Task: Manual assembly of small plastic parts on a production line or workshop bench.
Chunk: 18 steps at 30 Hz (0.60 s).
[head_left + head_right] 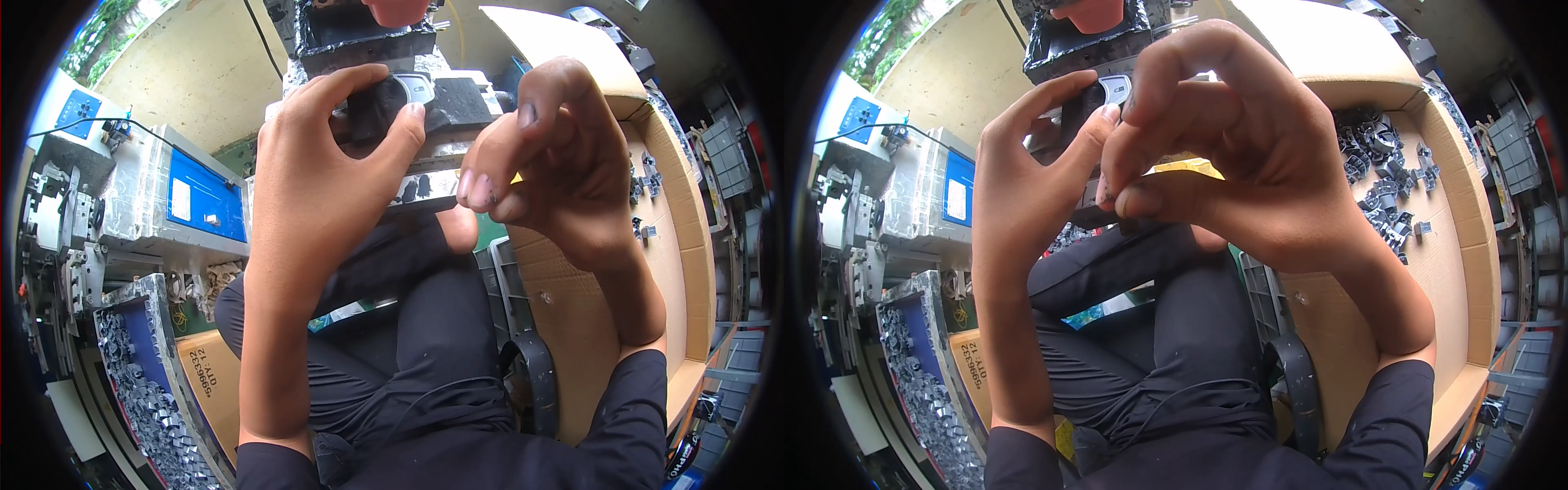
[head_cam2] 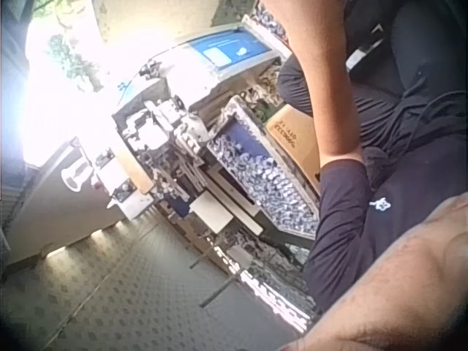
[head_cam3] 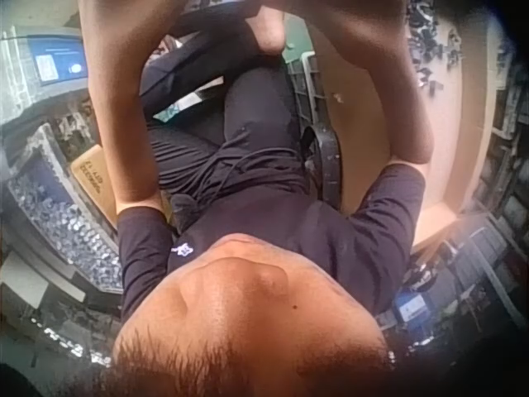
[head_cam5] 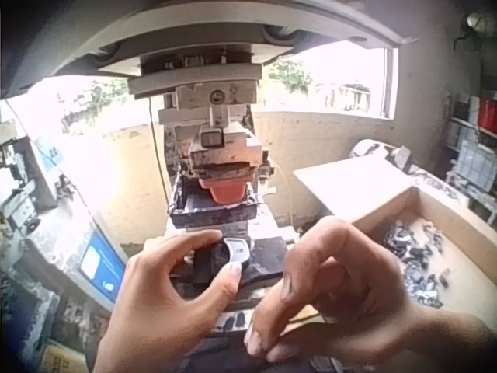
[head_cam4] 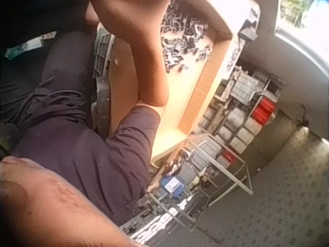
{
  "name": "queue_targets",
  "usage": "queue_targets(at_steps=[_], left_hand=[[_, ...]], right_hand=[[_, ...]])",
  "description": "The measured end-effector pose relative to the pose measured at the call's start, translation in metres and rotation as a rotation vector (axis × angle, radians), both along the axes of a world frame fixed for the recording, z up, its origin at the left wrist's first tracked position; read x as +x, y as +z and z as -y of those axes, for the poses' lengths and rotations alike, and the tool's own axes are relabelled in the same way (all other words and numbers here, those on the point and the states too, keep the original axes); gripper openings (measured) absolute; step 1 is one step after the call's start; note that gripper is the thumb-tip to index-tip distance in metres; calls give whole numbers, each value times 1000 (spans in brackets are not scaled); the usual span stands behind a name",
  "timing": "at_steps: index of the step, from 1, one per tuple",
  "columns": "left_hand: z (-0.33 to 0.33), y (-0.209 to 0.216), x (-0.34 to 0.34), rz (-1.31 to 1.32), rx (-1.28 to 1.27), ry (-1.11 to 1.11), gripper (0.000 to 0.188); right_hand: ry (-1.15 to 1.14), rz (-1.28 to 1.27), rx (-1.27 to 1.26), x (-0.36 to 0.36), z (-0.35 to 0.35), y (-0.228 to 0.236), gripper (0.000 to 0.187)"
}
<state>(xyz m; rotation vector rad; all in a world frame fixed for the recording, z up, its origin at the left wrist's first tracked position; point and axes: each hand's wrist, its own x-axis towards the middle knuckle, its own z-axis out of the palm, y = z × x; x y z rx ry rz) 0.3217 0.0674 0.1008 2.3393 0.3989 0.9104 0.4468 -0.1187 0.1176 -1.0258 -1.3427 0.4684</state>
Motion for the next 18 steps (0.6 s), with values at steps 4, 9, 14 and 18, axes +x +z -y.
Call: queue_targets(at_steps=[4,9,14,18], left_hand=[[-2,-2,1,25,45,0,41],[-1,-2,1,29,31,2,40],[-1,-2,1,18,27,3,41],[-1,-3,1,17,34,8,42]], right_hand=[[5,7,2,0,1,-1,58],[-32,-103,-19,-3,3,1,52],[-137,-116,-108,-12,5,3,48],[-160,-163,-89,-14,6,5,43]])
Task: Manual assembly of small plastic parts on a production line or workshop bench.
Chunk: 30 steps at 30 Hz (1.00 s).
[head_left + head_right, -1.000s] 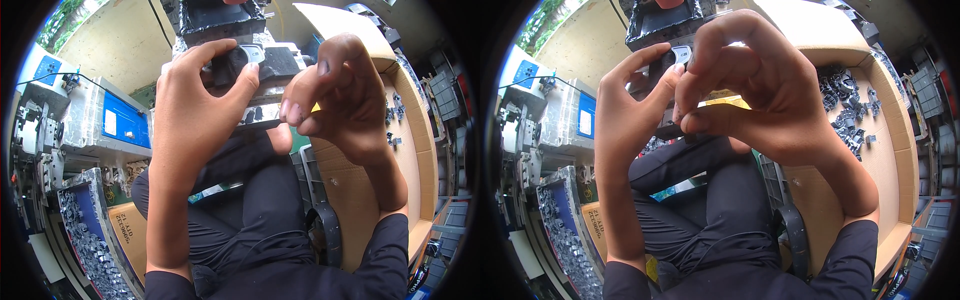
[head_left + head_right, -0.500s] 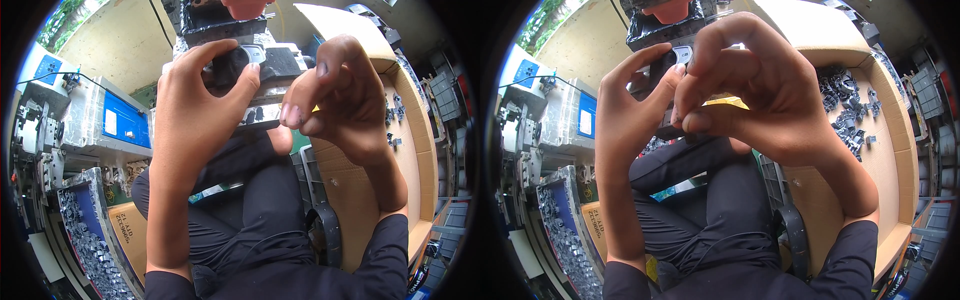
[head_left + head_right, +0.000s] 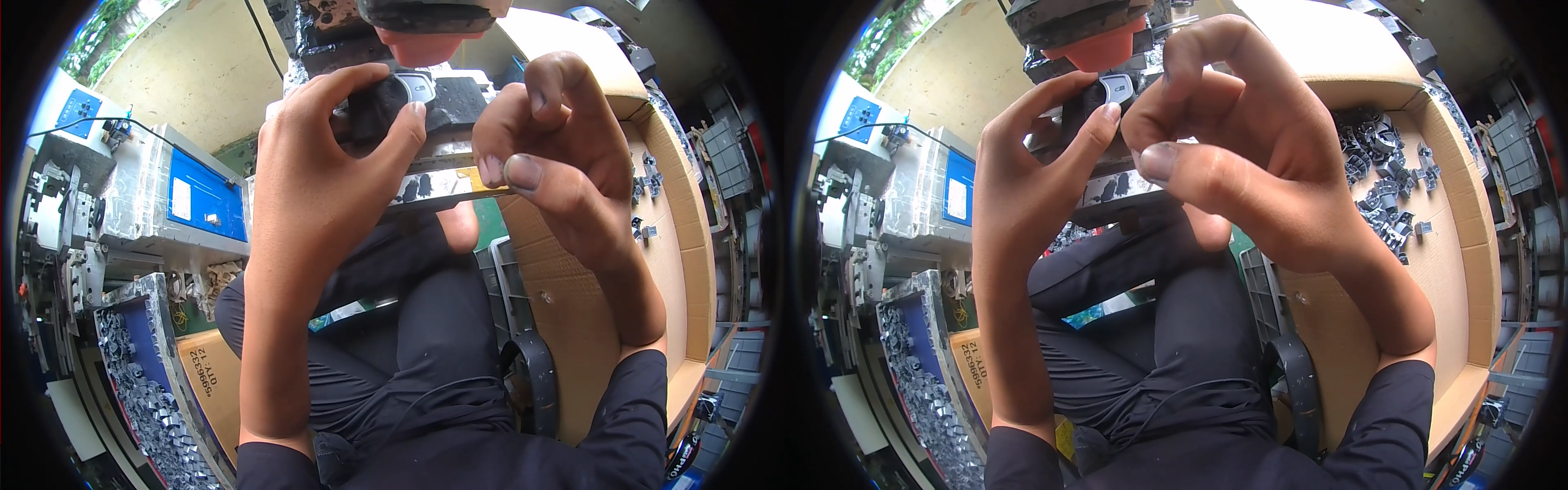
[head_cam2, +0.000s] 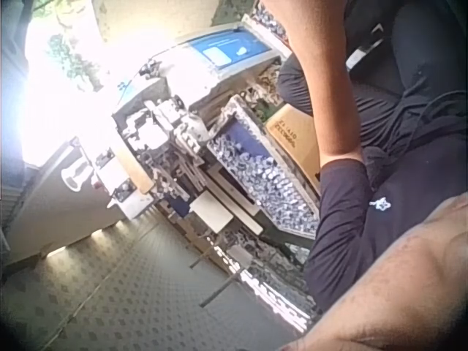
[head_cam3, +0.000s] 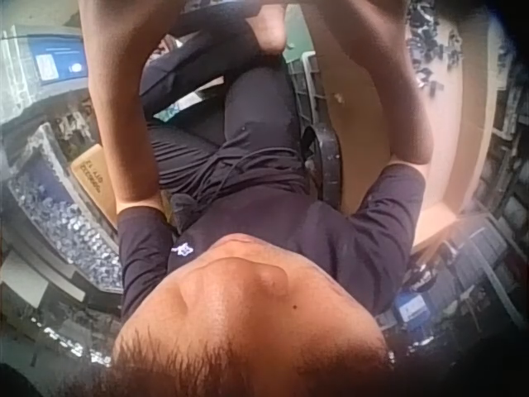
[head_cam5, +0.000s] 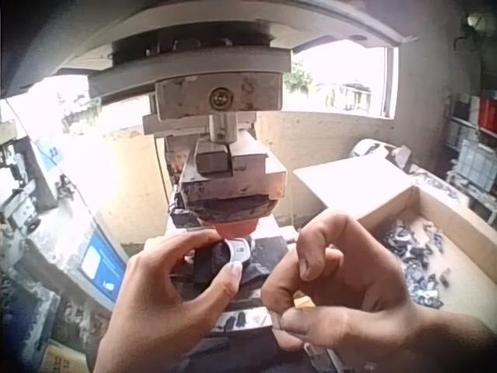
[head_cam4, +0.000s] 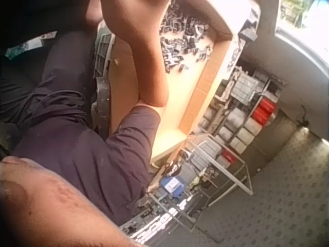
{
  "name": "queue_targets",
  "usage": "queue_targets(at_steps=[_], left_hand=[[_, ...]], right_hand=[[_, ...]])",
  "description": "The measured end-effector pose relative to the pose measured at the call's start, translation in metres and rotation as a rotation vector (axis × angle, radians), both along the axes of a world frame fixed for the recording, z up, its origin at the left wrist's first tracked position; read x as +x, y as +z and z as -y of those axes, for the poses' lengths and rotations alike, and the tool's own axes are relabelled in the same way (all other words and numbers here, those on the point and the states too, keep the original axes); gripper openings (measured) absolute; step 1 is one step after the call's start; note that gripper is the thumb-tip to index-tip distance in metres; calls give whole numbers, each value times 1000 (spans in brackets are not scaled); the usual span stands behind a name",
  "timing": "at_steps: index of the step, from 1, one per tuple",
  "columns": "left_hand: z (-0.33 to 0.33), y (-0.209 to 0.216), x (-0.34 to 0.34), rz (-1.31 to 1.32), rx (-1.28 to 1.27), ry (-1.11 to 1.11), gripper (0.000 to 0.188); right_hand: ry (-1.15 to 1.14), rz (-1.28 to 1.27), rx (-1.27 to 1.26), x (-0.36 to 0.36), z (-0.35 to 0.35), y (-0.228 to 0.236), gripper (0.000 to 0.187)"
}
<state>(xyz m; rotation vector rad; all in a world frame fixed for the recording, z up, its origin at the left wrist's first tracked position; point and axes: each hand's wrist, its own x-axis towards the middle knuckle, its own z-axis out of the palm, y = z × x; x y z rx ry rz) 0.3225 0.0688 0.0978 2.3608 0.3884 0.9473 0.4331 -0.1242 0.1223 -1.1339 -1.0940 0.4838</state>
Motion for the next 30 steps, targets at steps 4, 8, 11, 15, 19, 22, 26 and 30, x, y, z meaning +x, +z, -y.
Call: queue_targets(at_steps=[4,8,11,15,19,22,26,30], left_hand=[[1,0,0,7,7,4,44],[0,1,1,6,-1,-12,42],[0,4,1,-19,-51,-49,39],[1,6,1,-16,-105,-74,37],[1,5,0,-8,-99,-65,39],[1,3,0,-3,-64,-39,44],[1,3,-1,-8,-33,-16,51],[1,2,0,-18,-70,-20,50]], right_hand=[[2,89,85,7,-5,-4,36],[3,105,118,9,-5,-5,32],[-2,126,104,11,-5,-4,30],[42,105,123,13,-1,-5,26],[52,89,122,18,-2,-11,26],[-37,171,204,19,-8,-15,31],[-26,200,77,11,2,-7,35],[-31,248,107,15,-2,-12,30]])
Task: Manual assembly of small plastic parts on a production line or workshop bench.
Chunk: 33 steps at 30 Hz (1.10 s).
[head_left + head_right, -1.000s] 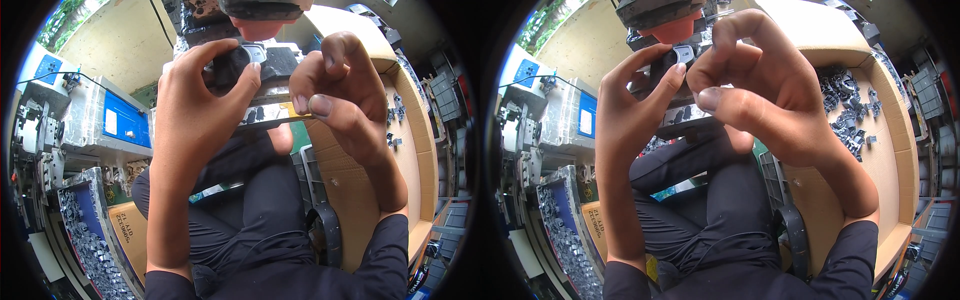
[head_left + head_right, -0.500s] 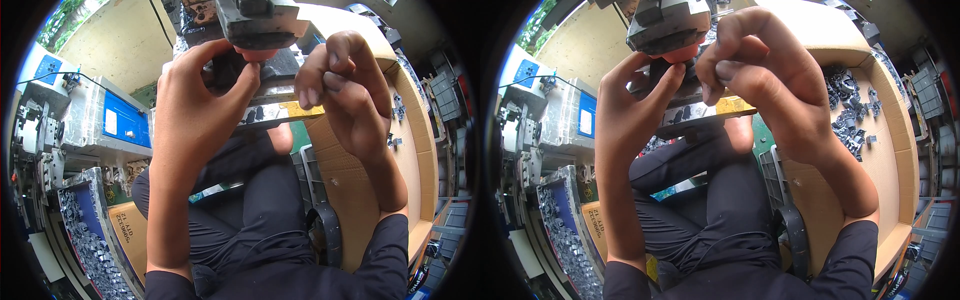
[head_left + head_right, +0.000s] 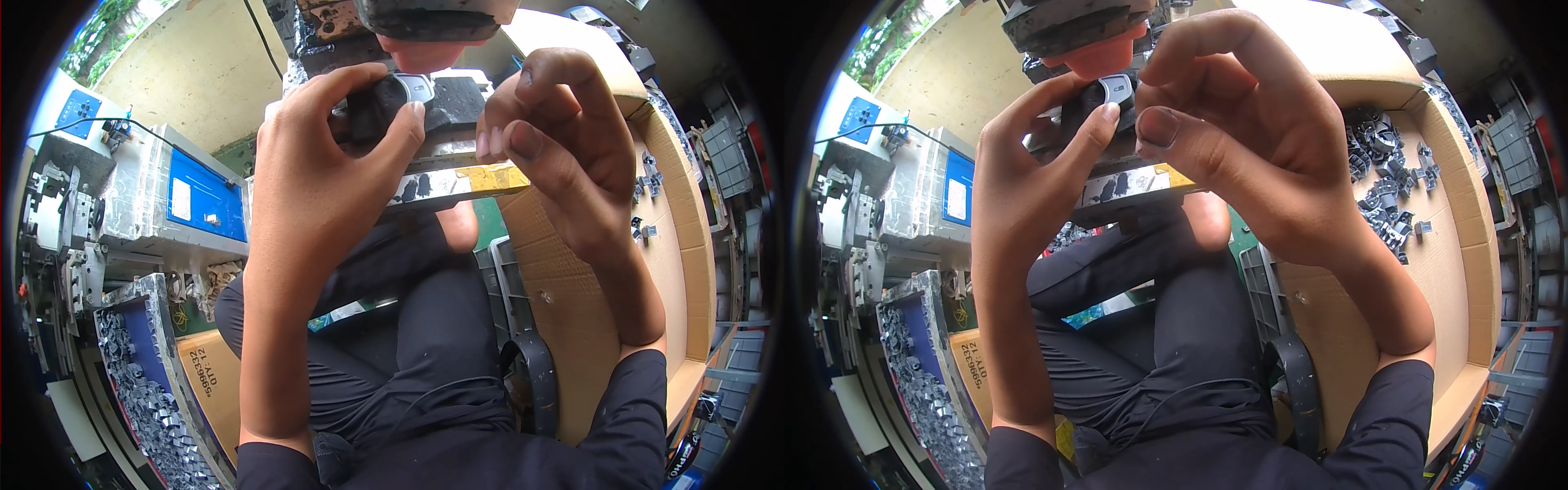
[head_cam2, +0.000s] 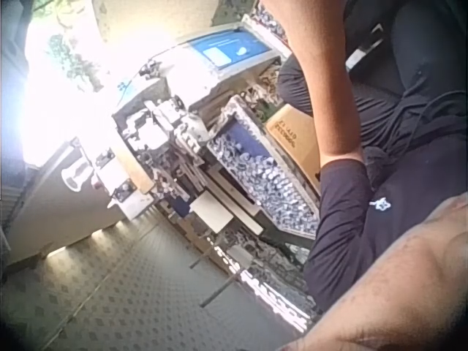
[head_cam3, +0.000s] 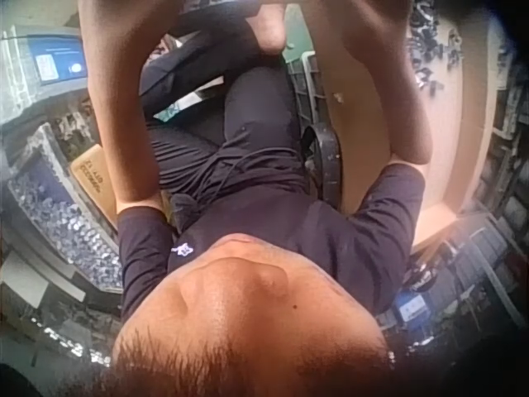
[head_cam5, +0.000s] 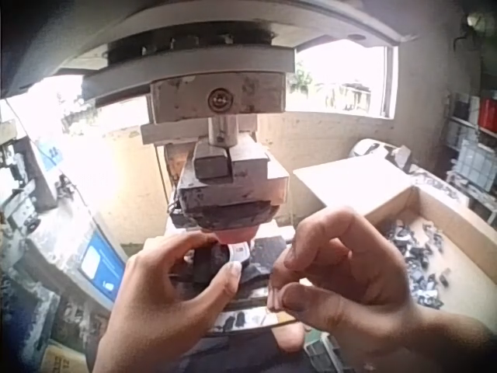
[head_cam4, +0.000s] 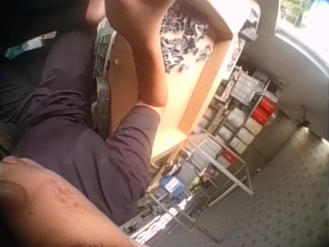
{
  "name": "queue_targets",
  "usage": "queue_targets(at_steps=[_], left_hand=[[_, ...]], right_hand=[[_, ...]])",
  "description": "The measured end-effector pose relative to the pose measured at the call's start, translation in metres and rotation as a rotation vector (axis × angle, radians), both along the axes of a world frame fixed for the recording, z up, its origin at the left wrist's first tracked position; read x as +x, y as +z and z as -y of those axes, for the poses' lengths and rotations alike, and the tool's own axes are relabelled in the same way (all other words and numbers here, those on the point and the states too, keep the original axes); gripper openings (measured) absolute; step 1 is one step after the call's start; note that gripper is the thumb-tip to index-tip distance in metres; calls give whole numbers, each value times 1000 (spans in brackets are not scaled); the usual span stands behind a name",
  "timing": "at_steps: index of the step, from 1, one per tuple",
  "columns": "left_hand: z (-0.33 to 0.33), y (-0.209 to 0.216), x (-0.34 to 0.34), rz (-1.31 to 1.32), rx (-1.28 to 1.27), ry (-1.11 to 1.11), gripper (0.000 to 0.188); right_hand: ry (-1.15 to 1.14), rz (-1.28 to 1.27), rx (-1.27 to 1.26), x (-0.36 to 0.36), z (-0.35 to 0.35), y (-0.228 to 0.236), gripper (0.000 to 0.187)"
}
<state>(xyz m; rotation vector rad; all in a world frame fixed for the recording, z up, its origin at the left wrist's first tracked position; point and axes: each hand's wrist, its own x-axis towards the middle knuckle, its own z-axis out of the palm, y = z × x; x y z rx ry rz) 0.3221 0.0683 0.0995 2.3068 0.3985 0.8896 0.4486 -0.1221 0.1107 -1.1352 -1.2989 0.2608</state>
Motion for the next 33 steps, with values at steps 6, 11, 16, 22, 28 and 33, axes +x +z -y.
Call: queue_targets(at_steps=[6,11,16,22,28,33], left_hand=[[0,1,0,8,42,2,46],[0,4,-3,-7,24,-68,45],[-4,4,-5,-65,123,-114,41],[0,-4,-9,-3,225,-90,47],[6,-10,-41,217,24,-270,45],[27,-18,-105,64,-45,-427,65]], right_hand=[[-32,47,-5,9,-2,-10,26],[-29,64,-7,11,-4,-7,24],[-114,129,-24,8,-4,-10,24],[-218,382,43,9,-9,-10,29],[-263,578,-42,-5,-2,-1,31],[-101,804,-155,-20,-3,1,23]])
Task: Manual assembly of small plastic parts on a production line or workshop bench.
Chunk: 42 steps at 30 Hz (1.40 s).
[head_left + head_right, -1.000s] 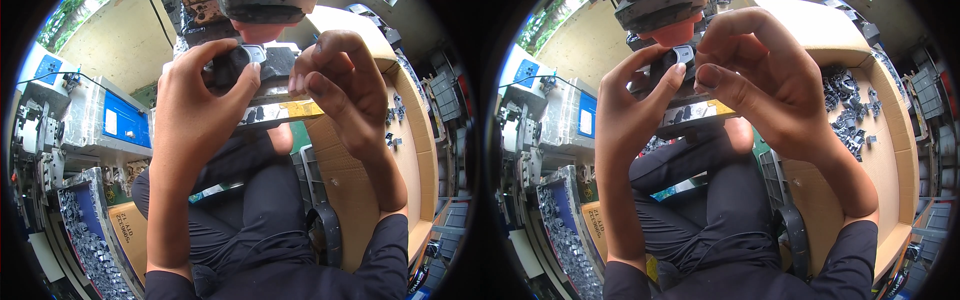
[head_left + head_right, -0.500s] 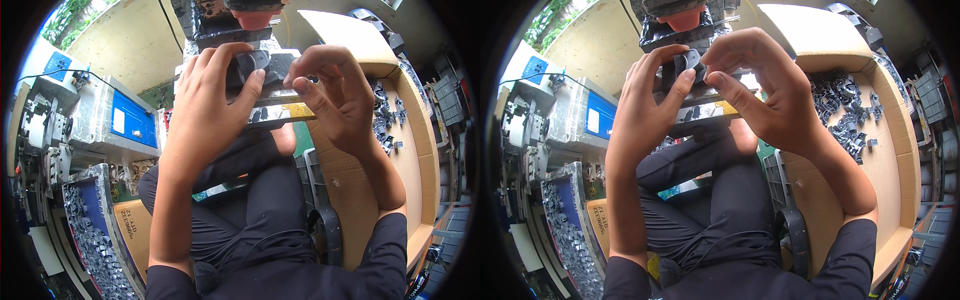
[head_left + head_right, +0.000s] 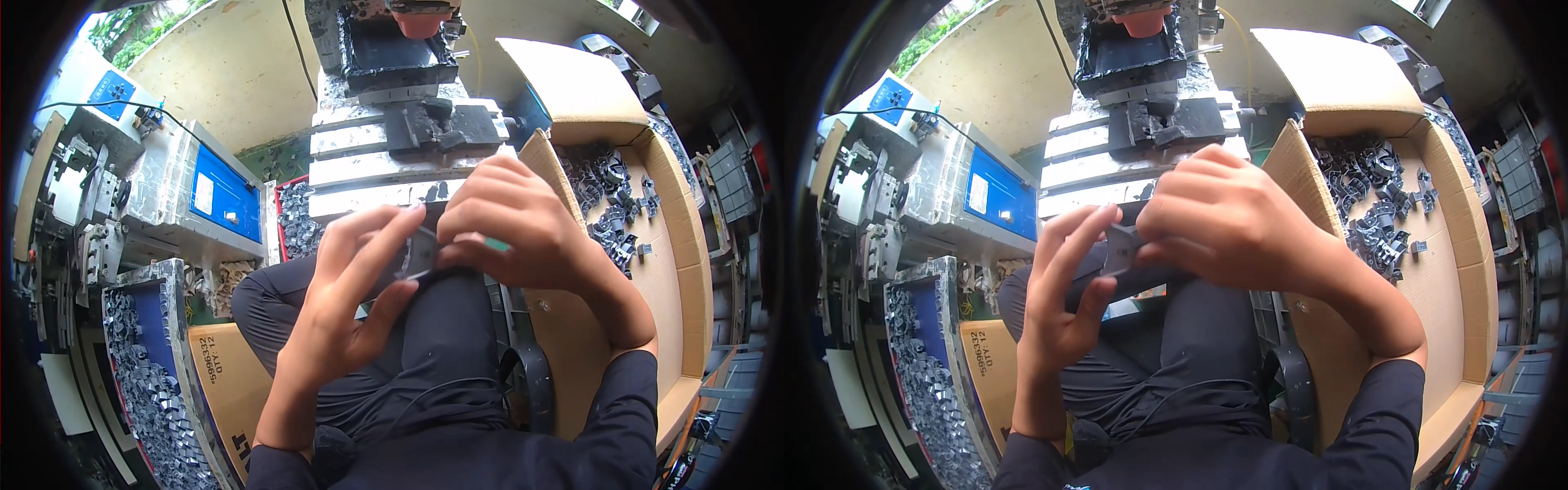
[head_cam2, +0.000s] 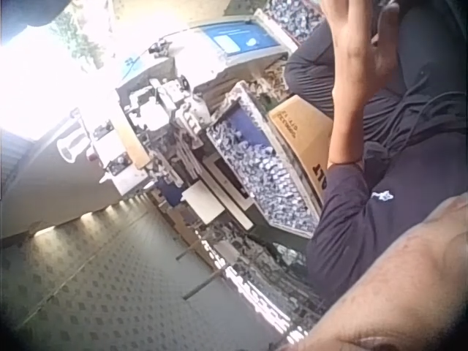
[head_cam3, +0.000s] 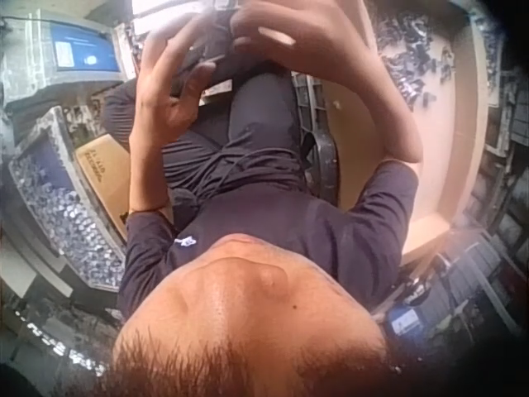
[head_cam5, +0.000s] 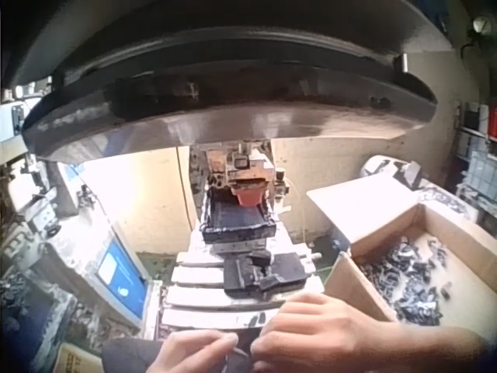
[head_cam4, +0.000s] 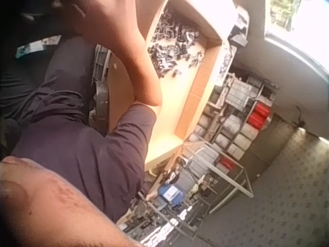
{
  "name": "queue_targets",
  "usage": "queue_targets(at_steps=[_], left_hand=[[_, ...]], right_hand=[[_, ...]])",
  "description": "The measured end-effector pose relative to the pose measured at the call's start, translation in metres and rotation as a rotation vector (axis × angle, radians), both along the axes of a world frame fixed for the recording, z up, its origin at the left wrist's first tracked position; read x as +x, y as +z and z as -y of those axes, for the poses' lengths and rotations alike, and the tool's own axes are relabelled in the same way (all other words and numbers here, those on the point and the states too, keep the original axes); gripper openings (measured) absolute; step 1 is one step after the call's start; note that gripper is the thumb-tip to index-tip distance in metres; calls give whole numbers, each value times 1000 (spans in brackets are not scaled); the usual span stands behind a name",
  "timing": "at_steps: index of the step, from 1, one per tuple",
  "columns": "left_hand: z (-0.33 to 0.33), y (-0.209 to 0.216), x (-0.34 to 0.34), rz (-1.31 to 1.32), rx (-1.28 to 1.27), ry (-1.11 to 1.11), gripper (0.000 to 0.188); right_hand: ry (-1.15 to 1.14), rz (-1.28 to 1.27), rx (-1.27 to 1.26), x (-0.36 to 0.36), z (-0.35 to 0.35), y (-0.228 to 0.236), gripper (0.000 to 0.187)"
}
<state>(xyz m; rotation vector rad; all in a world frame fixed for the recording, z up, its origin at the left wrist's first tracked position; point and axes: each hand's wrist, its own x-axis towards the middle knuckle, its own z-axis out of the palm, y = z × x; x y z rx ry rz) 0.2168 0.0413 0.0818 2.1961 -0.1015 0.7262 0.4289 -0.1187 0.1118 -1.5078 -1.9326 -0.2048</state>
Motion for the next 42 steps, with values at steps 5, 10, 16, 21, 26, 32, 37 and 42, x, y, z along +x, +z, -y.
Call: queue_targets(at_steps=[5,10,16,21,26,32,37,42], left_hand=[[4,-14,-33,-54,-150,-62,62],[9,-20,-43,-4,-306,-124,51],[17,-22,-42,13,-529,-164,38],[21,-21,-42,-9,-553,-154,37],[23,-22,-40,-19,-581,-144,37],[24,-21,-41,-7,-604,-149,37],[23,-22,-42,-19,-624,-153,38],[24,-21,-42,-23,-642,-149,38]], right_hand=[[165,85,27,-23,-4,-9,25],[204,104,43,-34,-1,-5,28],[231,114,-32,-31,4,3,24],[234,100,19,-31,-1,-1,24],[222,142,-26,-27,4,1,24],[211,135,-4,-29,2,-2,24],[209,127,39,-30,0,-5,25],[218,133,38,-31,0,-4,23]])
